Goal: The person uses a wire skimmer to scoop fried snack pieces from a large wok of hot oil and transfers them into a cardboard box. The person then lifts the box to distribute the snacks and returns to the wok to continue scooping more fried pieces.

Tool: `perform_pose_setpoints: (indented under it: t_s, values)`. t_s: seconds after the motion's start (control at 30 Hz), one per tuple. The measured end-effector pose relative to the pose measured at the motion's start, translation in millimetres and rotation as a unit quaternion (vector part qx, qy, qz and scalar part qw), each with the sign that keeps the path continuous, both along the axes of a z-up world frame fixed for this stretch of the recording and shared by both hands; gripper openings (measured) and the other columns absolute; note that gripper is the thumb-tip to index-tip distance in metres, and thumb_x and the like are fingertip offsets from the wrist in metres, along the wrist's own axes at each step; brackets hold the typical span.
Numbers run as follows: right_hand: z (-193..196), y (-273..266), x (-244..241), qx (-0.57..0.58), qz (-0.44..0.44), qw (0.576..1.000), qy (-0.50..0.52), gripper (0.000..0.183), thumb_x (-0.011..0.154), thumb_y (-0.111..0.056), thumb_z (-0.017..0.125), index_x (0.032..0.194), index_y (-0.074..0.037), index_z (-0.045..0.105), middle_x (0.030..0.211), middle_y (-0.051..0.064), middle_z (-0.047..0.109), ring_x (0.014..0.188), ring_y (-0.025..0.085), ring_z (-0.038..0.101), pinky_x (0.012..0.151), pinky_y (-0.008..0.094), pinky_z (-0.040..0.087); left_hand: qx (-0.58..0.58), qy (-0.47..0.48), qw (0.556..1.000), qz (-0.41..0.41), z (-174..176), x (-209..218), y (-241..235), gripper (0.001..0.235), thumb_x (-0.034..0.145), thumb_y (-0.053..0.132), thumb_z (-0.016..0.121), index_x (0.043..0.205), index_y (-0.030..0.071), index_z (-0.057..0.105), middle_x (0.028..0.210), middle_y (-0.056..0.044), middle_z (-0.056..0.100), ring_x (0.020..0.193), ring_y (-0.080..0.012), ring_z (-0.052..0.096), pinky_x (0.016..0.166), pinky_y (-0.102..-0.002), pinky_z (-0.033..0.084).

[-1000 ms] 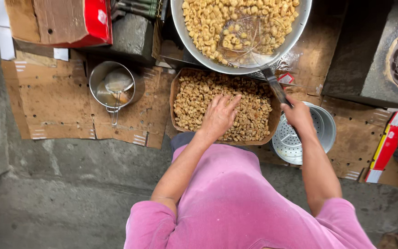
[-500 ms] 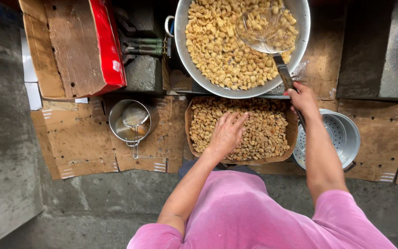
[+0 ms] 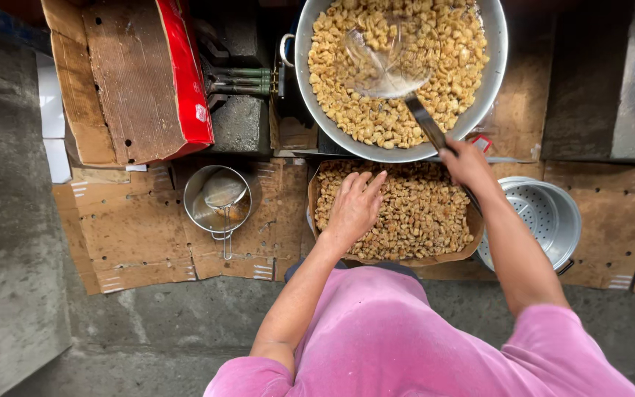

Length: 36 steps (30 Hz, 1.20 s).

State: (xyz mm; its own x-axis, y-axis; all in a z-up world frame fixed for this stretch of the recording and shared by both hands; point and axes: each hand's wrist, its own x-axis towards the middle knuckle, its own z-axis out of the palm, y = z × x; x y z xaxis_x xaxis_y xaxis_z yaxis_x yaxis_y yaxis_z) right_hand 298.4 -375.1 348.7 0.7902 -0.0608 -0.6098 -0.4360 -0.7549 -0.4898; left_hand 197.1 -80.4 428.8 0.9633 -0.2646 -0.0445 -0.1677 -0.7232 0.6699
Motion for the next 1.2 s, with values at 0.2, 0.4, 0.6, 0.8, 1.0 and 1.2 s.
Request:
perform_pose_setpoints:
  t_s: [0.2,0.4,0.6,0.8,1.0,1.2]
  values:
    - [15.9,31.8,-29.9,-0.075,0.120,0.988,-0.069,0.053,0.095,-0.031,0.070,0.145,-0.013,0.061,0.101,0.026,0.073,0.081,0.033,0.074,0.082,0.047,0.054,-0.014,0.009,1.000,0.025,-1.0,-19.0,-3.1,0.050,0.095,0.017,0.068,0.144,0.011,0.058,0.132,-0.018,0.060,0.128,-0.0386,0.052,0.109,-0.051,0.044]
    - [49.5,-7.8,-28.0,-0.085,0.089,0.992,0.024,0.056,0.097,-0.035,0.062,0.150,-0.019,0.055,0.114,0.030,0.071,0.105,0.046,0.071,0.096,0.051,0.053,-0.009,-0.002,1.000,0.025,-6.9,-37.7,-29.6,0.052,0.094,0.017,0.068,0.145,0.011,0.057,0.134,-0.019,0.059,0.128,-0.0392,0.052,0.109,-0.052,0.043]
    - [46.8,-32.2,-55.7,-0.137,0.183,0.974,0.004,0.055,0.098,-0.037,0.063,0.151,-0.021,0.057,0.117,0.032,0.069,0.110,0.048,0.066,0.099,0.054,0.050,-0.005,0.001,0.999,0.044,-10.4,-55.9,-53.3,0.054,0.094,0.018,0.068,0.146,0.013,0.056,0.136,-0.020,0.058,0.129,-0.0395,0.051,0.110,-0.052,0.043]
    - [70.8,-46.4,-42.3,-0.134,0.138,0.980,0.056,0.052,0.100,-0.037,0.057,0.151,-0.027,0.054,0.115,0.025,0.072,0.107,0.043,0.070,0.095,0.054,0.053,-0.002,0.013,1.000,0.029,-5.2,-72.4,-95.1,0.054,0.094,0.017,0.069,0.146,0.014,0.056,0.136,-0.019,0.059,0.130,-0.0386,0.051,0.110,-0.051,0.043]
    - [79.5,-88.9,-63.4,-0.201,0.208,0.957,0.028,0.055,0.100,-0.036,0.060,0.153,-0.025,0.054,0.119,0.028,0.069,0.110,0.047,0.066,0.096,0.055,0.050,0.005,0.010,0.999,0.039,-5.9,-77.8,-111.9,0.053,0.094,0.020,0.070,0.146,0.013,0.056,0.134,-0.019,0.059,0.129,-0.0386,0.052,0.110,-0.052,0.043]
    - [50.0,-126.8,-90.5,-0.157,0.154,0.975,0.009,0.053,0.099,-0.035,0.063,0.149,-0.020,0.057,0.123,0.028,0.067,0.115,0.047,0.063,0.100,0.053,0.048,0.025,0.026,0.999,0.014,-10.9,-81.7,-132.1,0.050,0.096,0.020,0.068,0.144,0.013,0.058,0.136,-0.020,0.060,0.132,-0.0398,0.051,0.112,-0.052,0.043]
